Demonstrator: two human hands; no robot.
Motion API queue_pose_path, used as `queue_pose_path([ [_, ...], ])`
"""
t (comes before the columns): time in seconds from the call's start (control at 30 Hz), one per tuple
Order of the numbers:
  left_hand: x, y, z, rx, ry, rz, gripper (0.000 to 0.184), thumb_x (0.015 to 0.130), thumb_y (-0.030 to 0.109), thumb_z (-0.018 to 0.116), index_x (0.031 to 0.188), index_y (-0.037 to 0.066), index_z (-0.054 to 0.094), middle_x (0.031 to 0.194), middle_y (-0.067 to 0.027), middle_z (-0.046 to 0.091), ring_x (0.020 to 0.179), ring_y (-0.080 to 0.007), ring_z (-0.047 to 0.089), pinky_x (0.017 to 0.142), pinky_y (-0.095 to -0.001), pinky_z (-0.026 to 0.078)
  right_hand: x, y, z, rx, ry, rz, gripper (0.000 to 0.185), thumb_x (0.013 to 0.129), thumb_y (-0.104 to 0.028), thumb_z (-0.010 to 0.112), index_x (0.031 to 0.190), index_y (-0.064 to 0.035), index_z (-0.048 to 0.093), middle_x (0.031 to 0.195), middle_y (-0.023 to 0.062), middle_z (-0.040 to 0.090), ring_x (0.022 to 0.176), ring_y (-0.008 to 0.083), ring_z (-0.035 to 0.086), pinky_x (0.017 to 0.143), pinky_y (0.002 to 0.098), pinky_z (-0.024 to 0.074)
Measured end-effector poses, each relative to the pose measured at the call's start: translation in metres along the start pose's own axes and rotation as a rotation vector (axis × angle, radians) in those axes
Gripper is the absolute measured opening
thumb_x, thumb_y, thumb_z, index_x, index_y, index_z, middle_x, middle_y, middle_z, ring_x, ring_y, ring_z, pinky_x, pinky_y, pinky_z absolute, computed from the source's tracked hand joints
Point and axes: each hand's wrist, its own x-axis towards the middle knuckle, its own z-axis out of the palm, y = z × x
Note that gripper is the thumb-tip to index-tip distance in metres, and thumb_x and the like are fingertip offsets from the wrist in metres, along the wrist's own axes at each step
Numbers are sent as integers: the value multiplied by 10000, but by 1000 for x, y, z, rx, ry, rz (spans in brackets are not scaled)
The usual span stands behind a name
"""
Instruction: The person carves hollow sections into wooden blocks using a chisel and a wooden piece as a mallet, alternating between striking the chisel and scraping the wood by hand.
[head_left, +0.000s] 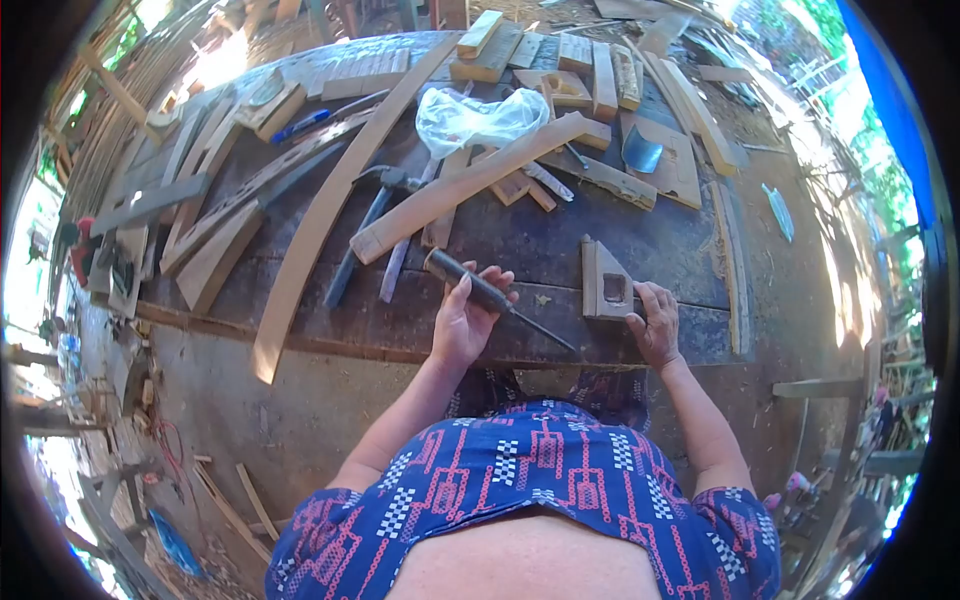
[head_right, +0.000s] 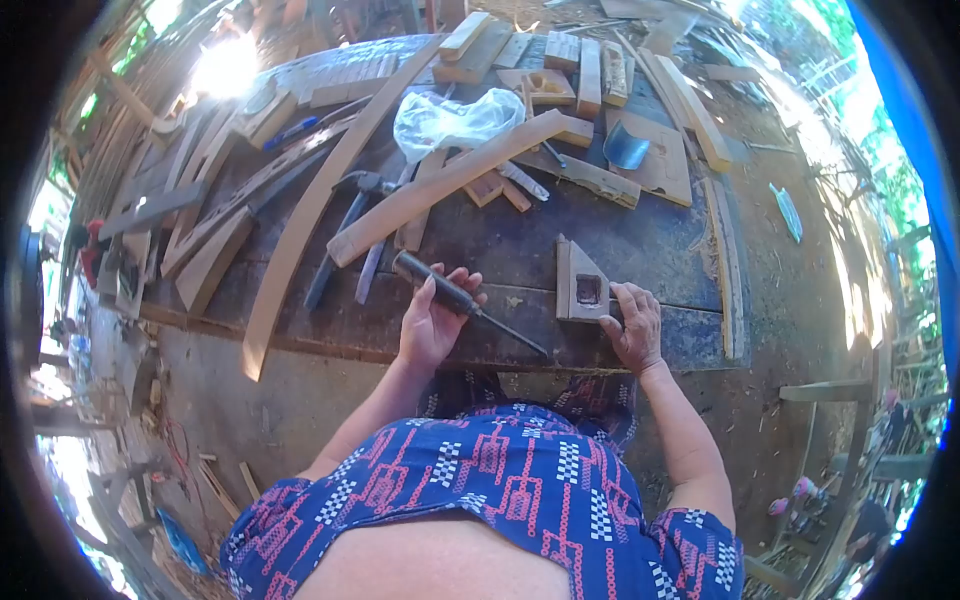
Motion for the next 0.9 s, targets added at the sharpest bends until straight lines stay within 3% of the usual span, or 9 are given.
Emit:
queue_pose_path([
  [0.17, -3, 3, 10, 5, 15, -40, 286, 983, 292, 468, 1238, 162, 467, 1245, -130, 546, 1254, -348, 460, 1013, -576, 378, 3, 2, -3, 7, -46, 17, 689, 855, -614, 478, 1224, -34, 516, 1150, 181, 534, 1067, 364, 499, 938, 445, 367],
  [0.63, 4, 1, 5, -46, -5, -2, 254, 955, 239, 521, 1192, 147, 512, 1217, -141, 573, 1219, -363, 493, 985, -592, 406, 2, 4, -6, 43, -77, 33, 728, 840, -641, 483, 1252, -40, 500, 1192, 183, 524, 1122, 364, 482, 974, 452, 352],
  [0.73, 5, 2, 5, -105, -9, -23, 274, 956, 246, 515, 1200, 122, 506, 1208, -149, 578, 1184, -364, 521, 977, -591, 413, 4, 5, -11, 111, -106, 21, 680, 850, -596, 508, 1247, -43, 511, 1175, 181, 542, 1133, 370, 480, 987, 452, 343],
  [0.8, 9, -1, 6, -108, -1, 36, 284, 954, 250, 518, 1201, 109, 503, 1196, -153, 584, 1156, -363, 541, 961, -584, 429, 12, 15, -7, 157, -99, 51, 598, 863, -507, 548, 1230, -34, 536, 1150, 176, 568, 1088, 362, 524, 937, 429, 404],
  [0.87, 12, 0, 15, -71, 34, 46, 316, 951, 246, 522, 1211, 69, 486, 1142, -162, 607, 1082, -352, 592, 905, -555, 479, 33, 13, -20, 329, -197, 224, 480, 859, -341, 615, 1205, -12, 564, 1124, 171, 585, 963, 252, 587, 801, 343, 487],
  [0.9, 15, -4, 8, -53, 16, 46, 341, 952, 239, 522, 1233, 55, 465, 1127, -155, 611, 1079, -334, 597, 883, -526, 496, 45, 18, -24, 329, -179, 159, 422, 891, -265, 597, 1225, -11, 552, 1054, 144, 599, 915, 215, 571, 810, 330, 475],
])
